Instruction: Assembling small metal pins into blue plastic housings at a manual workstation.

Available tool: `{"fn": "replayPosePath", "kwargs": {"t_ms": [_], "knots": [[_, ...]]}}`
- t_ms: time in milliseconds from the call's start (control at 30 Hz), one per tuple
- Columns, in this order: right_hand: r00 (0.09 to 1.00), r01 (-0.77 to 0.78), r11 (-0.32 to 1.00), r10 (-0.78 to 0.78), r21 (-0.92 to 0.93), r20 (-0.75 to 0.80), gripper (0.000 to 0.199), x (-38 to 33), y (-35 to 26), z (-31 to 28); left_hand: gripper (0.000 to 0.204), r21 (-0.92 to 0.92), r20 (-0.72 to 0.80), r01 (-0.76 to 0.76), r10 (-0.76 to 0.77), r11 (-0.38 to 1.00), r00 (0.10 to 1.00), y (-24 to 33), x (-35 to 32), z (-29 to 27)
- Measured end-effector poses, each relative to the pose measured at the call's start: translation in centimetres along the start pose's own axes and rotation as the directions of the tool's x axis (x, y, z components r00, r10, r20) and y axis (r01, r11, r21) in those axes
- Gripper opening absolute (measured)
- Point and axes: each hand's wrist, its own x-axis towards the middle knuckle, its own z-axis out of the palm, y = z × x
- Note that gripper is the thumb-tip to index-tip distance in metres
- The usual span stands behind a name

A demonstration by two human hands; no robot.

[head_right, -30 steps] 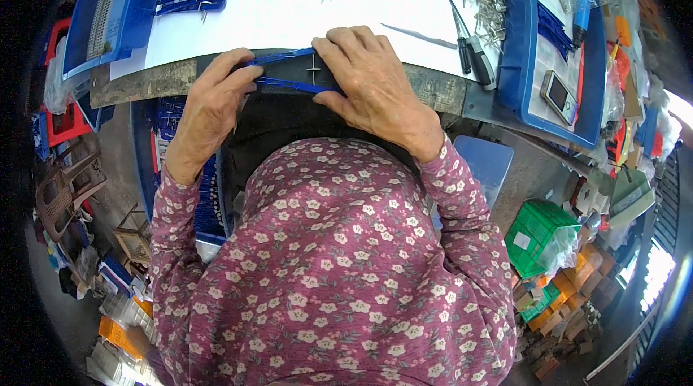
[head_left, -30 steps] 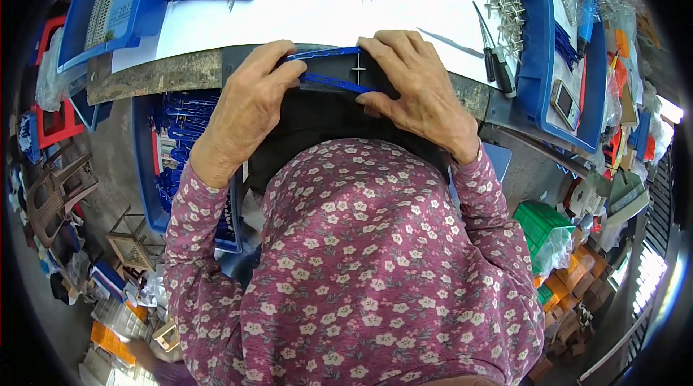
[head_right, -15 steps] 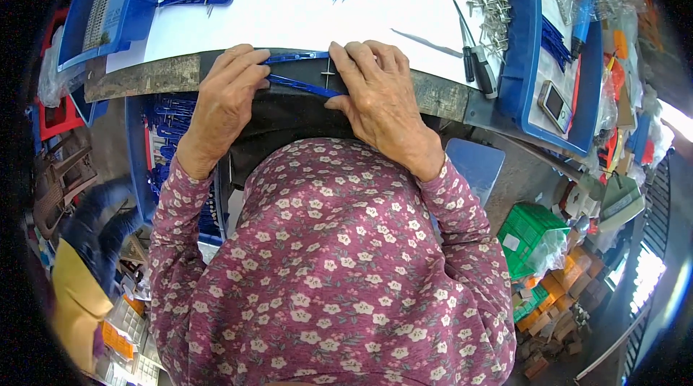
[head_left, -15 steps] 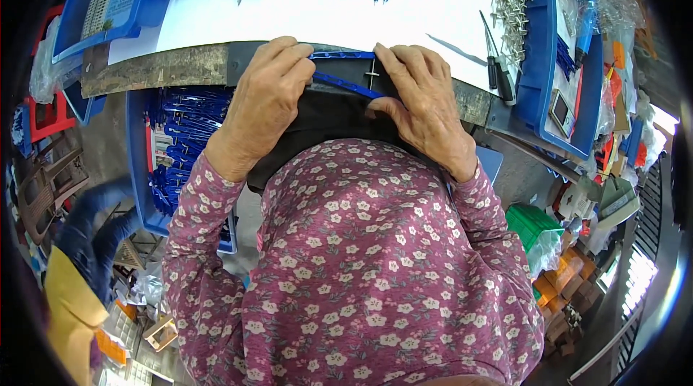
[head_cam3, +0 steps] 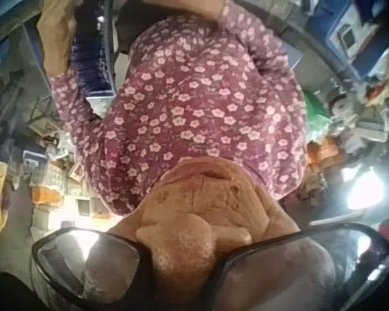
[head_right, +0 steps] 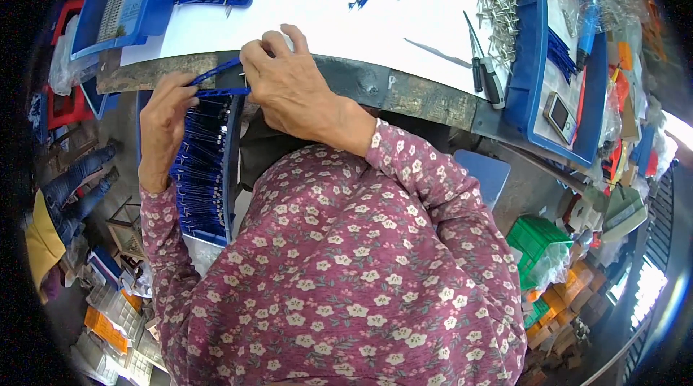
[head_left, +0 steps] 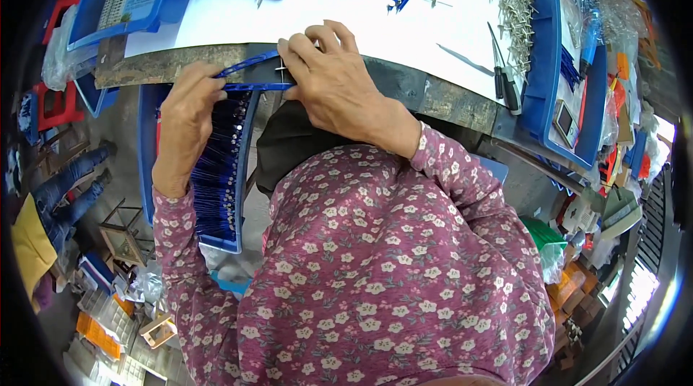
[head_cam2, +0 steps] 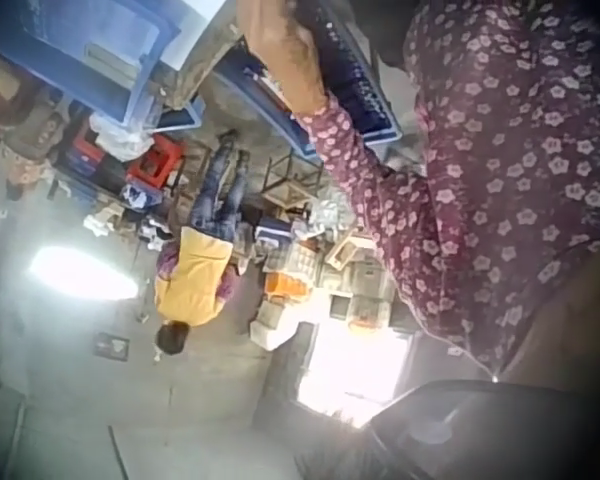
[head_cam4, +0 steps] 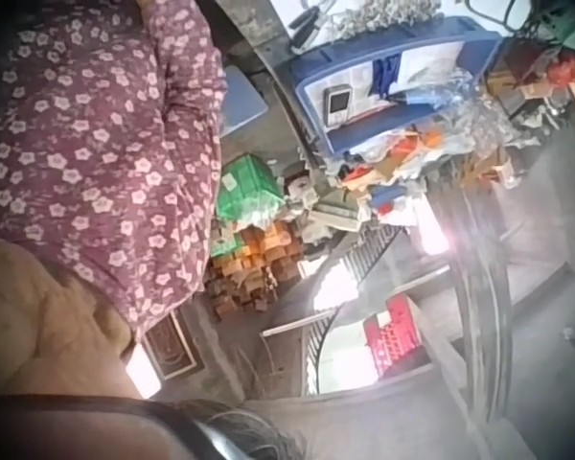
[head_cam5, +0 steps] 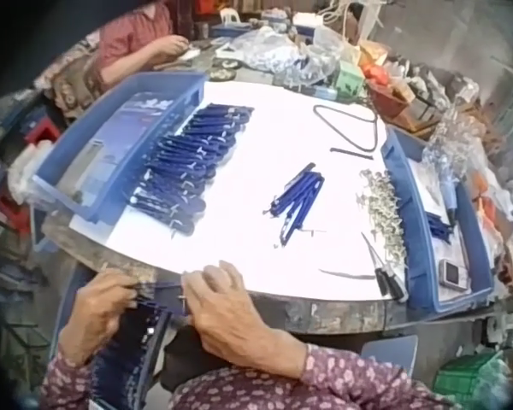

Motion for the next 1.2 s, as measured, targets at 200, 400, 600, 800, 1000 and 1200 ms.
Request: {"fn": "replayPosePath", "kwargs": {"t_ms": [200, 400, 600, 800, 1000, 1200], "knots": [[0.98, -0.183, 0.981, 0.178, 0.057, 0.091, 0.053, -4.1, 0.5, -5.6, 0.012, -0.105, 0.016, -0.137, 0.14, 0.985, 0.99, 3.3, 1.3, 3.4], [0.943, -0.328, 0.944, 0.329, -0.026, 0.041, 0.051, -7.2, 0.2, -6.3, 0.007, -0.167, 0.047, -0.339, 0.351, 0.926, 0.935, 4.7, 3.4, 6.0], [0.991, -0.116, 0.989, 0.109, 0.095, 0.075, 0.046, -0.6, -1.0, -3.0, 0.008, -0.083, 0.021, -0.117, 0.119, 0.99, 0.993, 0.1, -0.1, 1.6], [0.996, -0.065, 0.981, 0.052, 0.185, 0.075, 0.042, 0.9, -1.2, -1.5, 0.01, -0.177, -0.074, -0.051, 0.038, 0.983, 0.997, -1.2, -1.7, 0.3], [0.938, -0.336, 0.942, 0.332, 0.024, 0.103, 0.043, -6.9, 0.3, -6.1, 0.006, -0.163, -0.027, -0.34, 0.34, 0.926, 0.94, 3.9, 2.6, 5.1], [0.97, -0.243, 0.97, 0.243, -0.013, 0.011, 0.043, -5.7, -0.3, -4.1, 0.007, -0.065, -0.008, -0.329, 0.33, 0.942, 0.944, 2.8, 1.2, 4.2]]}}
